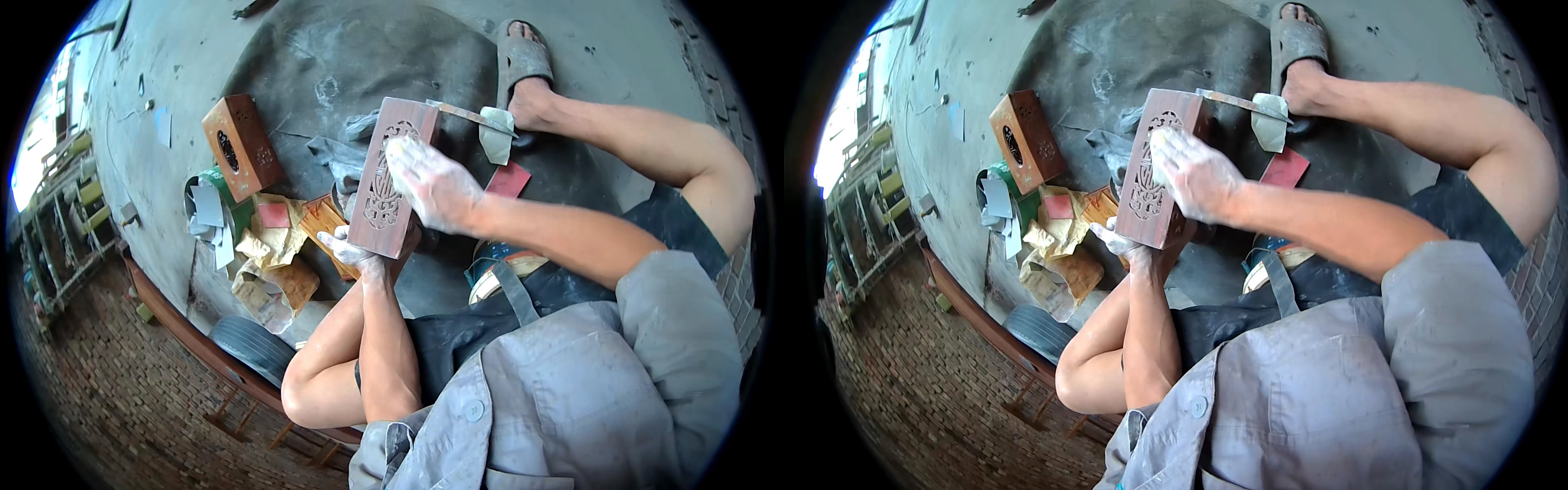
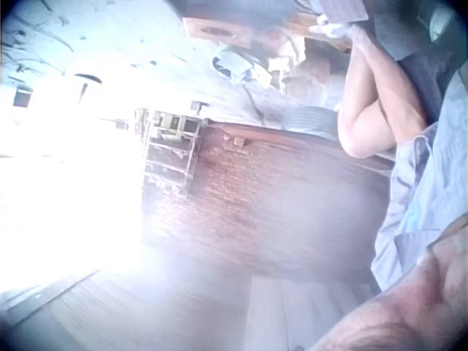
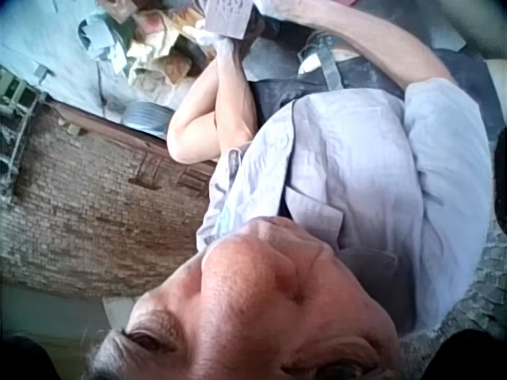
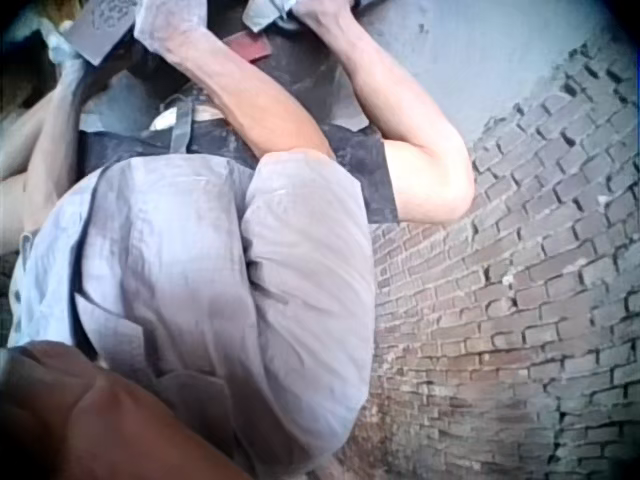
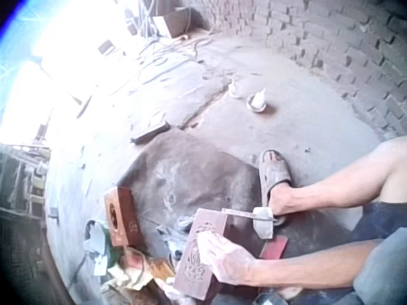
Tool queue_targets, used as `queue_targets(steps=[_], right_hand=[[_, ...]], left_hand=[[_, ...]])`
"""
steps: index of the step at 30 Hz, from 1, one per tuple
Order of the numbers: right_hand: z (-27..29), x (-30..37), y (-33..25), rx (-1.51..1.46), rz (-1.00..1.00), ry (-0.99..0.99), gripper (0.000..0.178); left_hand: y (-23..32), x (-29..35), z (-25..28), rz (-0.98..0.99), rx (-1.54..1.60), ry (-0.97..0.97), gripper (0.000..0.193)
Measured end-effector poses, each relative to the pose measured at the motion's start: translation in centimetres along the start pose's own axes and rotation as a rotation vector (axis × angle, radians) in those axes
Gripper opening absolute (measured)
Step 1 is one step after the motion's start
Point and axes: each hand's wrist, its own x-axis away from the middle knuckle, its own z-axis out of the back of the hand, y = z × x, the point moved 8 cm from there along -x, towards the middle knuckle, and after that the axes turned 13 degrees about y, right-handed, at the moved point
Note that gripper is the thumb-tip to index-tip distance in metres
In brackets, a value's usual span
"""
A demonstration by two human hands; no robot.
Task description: The person sits on the floor and sands a rectangular wooden block with a carved design using a sanding block. They repeatedly rub the surface and edges of the block, turning it over to work on different sides.
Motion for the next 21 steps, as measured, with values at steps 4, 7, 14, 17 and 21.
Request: queue_targets(steps=[4,7,14,17,21], right_hand=[[-1.6,-4.4,8.4,0.108,-0.319,0.030,0.055],[-2.3,-2.5,3.3,0.152,-0.140,-0.017,0.055],[-1.8,-3.2,4.9,0.095,-0.151,0.117,0.052],[-1.6,-1.5,0.3,-0.020,-0.056,0.058,0.049],[-1.7,-4.7,5.2,0.124,-0.085,0.125,0.053]], left_hand=[[0.6,-0.3,0.2,-0.089,-0.019,0.058,0.069],[1.1,-0.1,1.6,-0.116,-0.028,0.102,0.069],[-0.1,0.1,0.6,-0.071,-0.006,0.066,0.069],[0.0,-0.2,1.1,-0.065,0.007,0.086,0.069],[0.4,-0.3,1.3,-0.132,-0.014,0.126,0.069]])
